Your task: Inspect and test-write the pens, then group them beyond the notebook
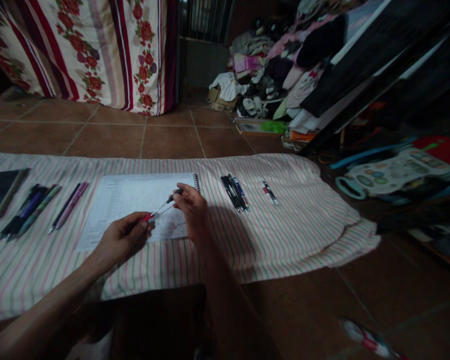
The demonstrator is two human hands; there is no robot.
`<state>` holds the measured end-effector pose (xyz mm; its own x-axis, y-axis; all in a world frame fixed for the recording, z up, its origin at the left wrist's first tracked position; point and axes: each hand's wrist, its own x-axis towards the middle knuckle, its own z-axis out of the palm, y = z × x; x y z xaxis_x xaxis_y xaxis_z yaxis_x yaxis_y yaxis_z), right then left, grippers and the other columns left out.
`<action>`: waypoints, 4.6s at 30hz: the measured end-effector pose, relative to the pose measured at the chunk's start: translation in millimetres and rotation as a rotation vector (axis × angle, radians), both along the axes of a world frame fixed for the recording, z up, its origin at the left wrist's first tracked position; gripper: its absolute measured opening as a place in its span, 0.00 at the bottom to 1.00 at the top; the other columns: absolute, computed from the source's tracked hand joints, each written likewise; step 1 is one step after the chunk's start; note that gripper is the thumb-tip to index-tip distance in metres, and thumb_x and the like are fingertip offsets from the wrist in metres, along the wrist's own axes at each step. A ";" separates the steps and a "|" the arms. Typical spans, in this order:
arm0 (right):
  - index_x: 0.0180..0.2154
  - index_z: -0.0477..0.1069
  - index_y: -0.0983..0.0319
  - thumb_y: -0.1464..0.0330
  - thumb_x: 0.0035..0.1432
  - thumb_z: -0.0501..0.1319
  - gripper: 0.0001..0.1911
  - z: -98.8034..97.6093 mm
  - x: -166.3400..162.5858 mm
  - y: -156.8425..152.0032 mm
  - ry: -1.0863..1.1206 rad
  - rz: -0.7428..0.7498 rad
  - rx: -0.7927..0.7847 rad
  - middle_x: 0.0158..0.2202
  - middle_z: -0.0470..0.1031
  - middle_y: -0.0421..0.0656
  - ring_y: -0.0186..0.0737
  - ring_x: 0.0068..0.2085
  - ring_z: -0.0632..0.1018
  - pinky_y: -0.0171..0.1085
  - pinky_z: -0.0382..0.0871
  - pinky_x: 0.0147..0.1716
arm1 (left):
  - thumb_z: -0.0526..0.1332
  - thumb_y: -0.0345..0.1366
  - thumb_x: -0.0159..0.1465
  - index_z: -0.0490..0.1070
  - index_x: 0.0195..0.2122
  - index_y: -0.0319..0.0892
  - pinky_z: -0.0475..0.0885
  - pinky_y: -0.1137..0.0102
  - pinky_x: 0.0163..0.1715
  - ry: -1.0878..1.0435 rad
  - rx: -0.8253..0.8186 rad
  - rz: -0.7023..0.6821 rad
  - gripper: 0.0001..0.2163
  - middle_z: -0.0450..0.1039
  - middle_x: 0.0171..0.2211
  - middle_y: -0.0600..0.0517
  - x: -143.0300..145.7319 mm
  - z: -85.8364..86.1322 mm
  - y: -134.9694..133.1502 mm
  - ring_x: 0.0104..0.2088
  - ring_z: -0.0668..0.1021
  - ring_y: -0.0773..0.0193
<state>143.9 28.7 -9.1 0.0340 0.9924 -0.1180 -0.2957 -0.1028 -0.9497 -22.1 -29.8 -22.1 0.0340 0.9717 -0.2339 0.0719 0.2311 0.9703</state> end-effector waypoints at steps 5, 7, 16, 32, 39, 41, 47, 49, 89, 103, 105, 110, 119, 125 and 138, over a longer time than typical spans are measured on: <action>0.40 0.72 0.59 0.65 0.41 0.67 0.19 0.2 0.7 0.2 -0.005 -0.005 -0.002 0.35 0.76 0.41 0.36 0.36 0.77 0.33 0.69 0.32 | 0.59 0.46 0.57 0.72 0.41 0.40 0.68 0.72 0.24 0.020 0.016 -0.008 0.17 0.75 0.27 0.49 -0.9 -0.5 0.2 0.25 0.75 0.66; 0.40 0.72 0.59 0.65 0.41 0.67 0.19 0.1 0.8 0.1 -0.002 -0.004 -0.005 0.35 0.76 0.41 0.35 0.35 0.76 0.33 0.69 0.31 | 0.58 0.46 0.58 0.72 0.41 0.40 0.68 0.72 0.24 0.041 0.027 -0.016 0.17 0.75 0.28 0.48 -0.9 -0.4 0.6 0.25 0.75 0.66; 0.38 0.73 0.59 0.65 0.42 0.67 0.18 1.4 -0.4 -1.1 0.011 -0.002 -0.019 0.34 0.77 0.40 0.34 0.35 0.76 0.31 0.68 0.31 | 0.56 0.45 0.59 0.71 0.43 0.39 0.67 0.72 0.24 0.065 0.030 -0.047 0.17 0.74 0.29 0.48 -1.7 -0.6 1.0 0.25 0.74 0.66; 0.38 0.73 0.59 0.65 0.42 0.66 0.17 5.9 -0.2 -2.3 -0.029 0.004 -0.050 0.35 0.77 0.40 0.33 0.35 0.76 0.30 0.66 0.30 | 0.56 0.47 0.60 0.70 0.43 0.41 0.66 0.73 0.23 0.063 0.028 -0.060 0.17 0.75 0.29 0.49 -4.8 -6.4 1.5 0.25 0.74 0.67; 0.39 0.72 0.58 0.64 0.44 0.66 0.16 8.5 -0.4 -4.8 -0.014 0.023 -0.057 0.36 0.78 0.40 0.34 0.36 0.77 0.31 0.67 0.30 | 0.56 0.46 0.60 0.70 0.42 0.40 0.66 0.73 0.22 0.080 0.026 -0.067 0.16 0.74 0.29 0.49 -4.2 -3.0 1.9 0.25 0.74 0.67; 0.38 0.72 0.58 0.64 0.43 0.66 0.16 8.9 -0.5 -4.7 -0.014 0.028 -0.061 0.36 0.78 0.41 0.35 0.36 0.78 0.31 0.67 0.30 | 0.56 0.46 0.60 0.71 0.42 0.40 0.66 0.73 0.22 0.073 0.026 -0.061 0.16 0.75 0.29 0.49 -4.1 -2.3 1.8 0.26 0.74 0.66; 0.38 0.72 0.58 0.65 0.44 0.65 0.16 9.3 -1.2 -4.8 -0.018 0.030 -0.052 0.36 0.77 0.40 0.34 0.34 0.77 0.30 0.67 0.29 | 0.57 0.45 0.59 0.71 0.43 0.40 0.67 0.73 0.22 0.048 0.008 -0.059 0.17 0.75 0.29 0.48 -4.1 -1.4 1.0 0.25 0.75 0.66; 0.38 0.72 0.58 0.65 0.43 0.66 0.16 9.4 -1.5 -5.2 -0.020 0.034 -0.053 0.36 0.77 0.41 0.34 0.35 0.78 0.30 0.67 0.29 | 0.58 0.45 0.58 0.71 0.44 0.40 0.67 0.73 0.23 0.040 -0.003 -0.049 0.17 0.75 0.29 0.48 -4.1 -2.2 1.1 0.25 0.75 0.66; 0.35 0.73 0.58 0.65 0.44 0.65 0.12 -5.6 -18.0 -12.7 -0.161 0.181 0.070 0.32 0.77 0.40 0.34 0.32 0.75 0.33 0.69 0.29 | 0.59 0.45 0.57 0.71 0.41 0.38 0.63 0.75 0.18 -0.034 0.024 -0.007 0.17 0.72 0.26 0.51 -0.1 9.3 1.3 0.20 0.70 0.71; 0.32 0.72 0.59 0.64 0.44 0.65 0.11 -2.1 -19.6 -13.6 -0.168 0.201 0.053 0.27 0.75 0.38 0.35 0.29 0.77 0.32 0.71 0.26 | 0.60 0.46 0.56 0.71 0.41 0.38 0.63 0.74 0.19 -0.055 0.017 0.008 0.18 0.73 0.26 0.50 -2.6 4.4 3.4 0.21 0.71 0.69; 0.32 0.72 0.59 0.63 0.44 0.66 0.11 -1.3 -19.1 -13.8 -0.161 0.214 0.046 0.27 0.75 0.38 0.35 0.30 0.78 0.32 0.71 0.26 | 0.60 0.46 0.56 0.71 0.41 0.38 0.63 0.74 0.19 -0.065 0.016 0.008 0.18 0.72 0.25 0.51 -3.3 4.2 3.8 0.20 0.71 0.69; 0.31 0.71 0.60 0.64 0.45 0.66 0.10 5.6 -17.7 -16.1 -0.166 0.251 0.056 0.27 0.76 0.38 0.35 0.30 0.77 0.33 0.72 0.28 | 0.60 0.46 0.56 0.71 0.42 0.38 0.62 0.74 0.18 -0.049 -0.001 0.011 0.18 0.73 0.25 0.51 -4.5 4.1 4.0 0.20 0.71 0.70; 0.31 0.70 0.60 0.65 0.45 0.66 0.10 5.7 -15.8 -16.0 -0.153 0.273 0.075 0.26 0.75 0.37 0.35 0.30 0.78 0.35 0.73 0.29 | 0.59 0.44 0.57 0.71 0.43 0.38 0.64 0.73 0.21 0.025 0.053 -0.041 0.17 0.73 0.25 0.51 -8.3 9.3 4.5 0.22 0.72 0.68; 0.33 0.69 0.59 0.66 0.47 0.65 0.09 -0.7 -10.8 -15.8 -0.278 0.296 0.133 0.26 0.76 0.37 0.35 0.27 0.77 0.36 0.71 0.30 | 0.59 0.44 0.58 0.73 0.41 0.40 0.66 0.72 0.24 0.163 0.127 -0.093 0.15 0.75 0.27 0.49 -14.4 8.9 5.3 0.25 0.74 0.66; 0.32 0.73 0.61 0.67 0.50 0.62 0.06 1.8 -5.2 -21.8 -0.713 0.344 0.281 0.26 0.75 0.39 0.34 0.29 0.76 0.32 0.66 0.30 | 0.53 0.37 0.62 0.73 0.41 0.42 0.67 0.72 0.28 0.598 0.352 -0.263 0.12 0.75 0.30 0.51 -22.8 16.4 5.0 0.28 0.74 0.66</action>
